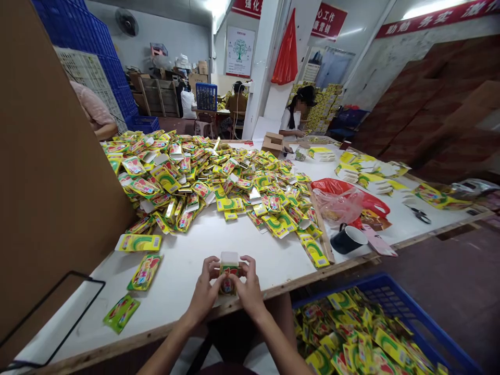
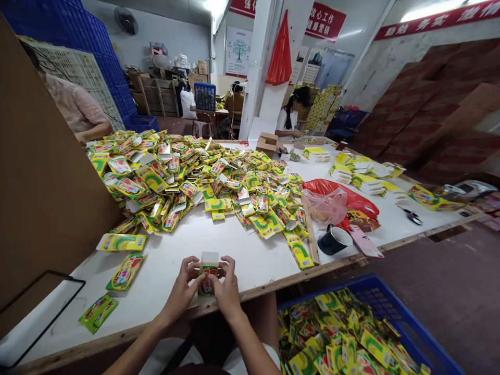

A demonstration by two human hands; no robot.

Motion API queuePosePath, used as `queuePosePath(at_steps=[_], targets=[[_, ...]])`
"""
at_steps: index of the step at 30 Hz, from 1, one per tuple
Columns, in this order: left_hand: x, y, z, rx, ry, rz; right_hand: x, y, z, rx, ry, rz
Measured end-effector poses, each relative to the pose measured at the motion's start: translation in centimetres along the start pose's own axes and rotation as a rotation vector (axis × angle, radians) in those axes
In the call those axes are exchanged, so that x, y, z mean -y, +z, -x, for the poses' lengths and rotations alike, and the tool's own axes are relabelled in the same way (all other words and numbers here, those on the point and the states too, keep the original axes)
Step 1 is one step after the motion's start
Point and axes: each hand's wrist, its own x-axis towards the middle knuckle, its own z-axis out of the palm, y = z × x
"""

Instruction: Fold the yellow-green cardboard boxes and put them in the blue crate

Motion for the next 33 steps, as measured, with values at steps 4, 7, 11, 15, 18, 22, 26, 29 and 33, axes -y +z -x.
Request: queuePosePath(at_steps=[4,7,11,15,18,22,26,29,33], targets=[[0.3,-0.5,-0.4,0.078,-0.023,-0.066,-1.0,-0.2,-0.3,0.035,-0.005,-0.029],[0.2,-0.9,-1.1,0.077,-0.006,-0.152,-1.0,-0.6,-1.8,0.087,-0.008,0.03],[0.0,-0.8,-1.3,-0.031,0.036,-0.105,-0.8,-0.4,-3.3,0.048,-0.021,0.035],[-0.1,-0.3,-0.6,-0.074,0.048,-0.101,-0.3,0.0,-2.8,0.089,-0.067,0.008],[-0.4,-0.4,-0.1,-0.112,0.054,-0.154,0.2,0.4,-2.1,0.103,-0.105,0.046],[-0.9,-0.3,-0.2,-0.174,0.018,-0.161,0.9,0.8,-2.2,0.071,-0.073,0.072],[-1.1,0.0,-0.6,-0.236,-0.017,-0.127,1.2,1.0,-2.9,0.07,-0.044,0.074],[-0.9,0.2,-0.4,-0.218,-0.015,-0.095,0.9,0.9,-2.7,0.087,-0.049,0.05],[-0.1,0.4,1.0,-0.189,-0.017,-0.071,0.1,1.2,-1.5,0.124,-0.014,-0.029]])
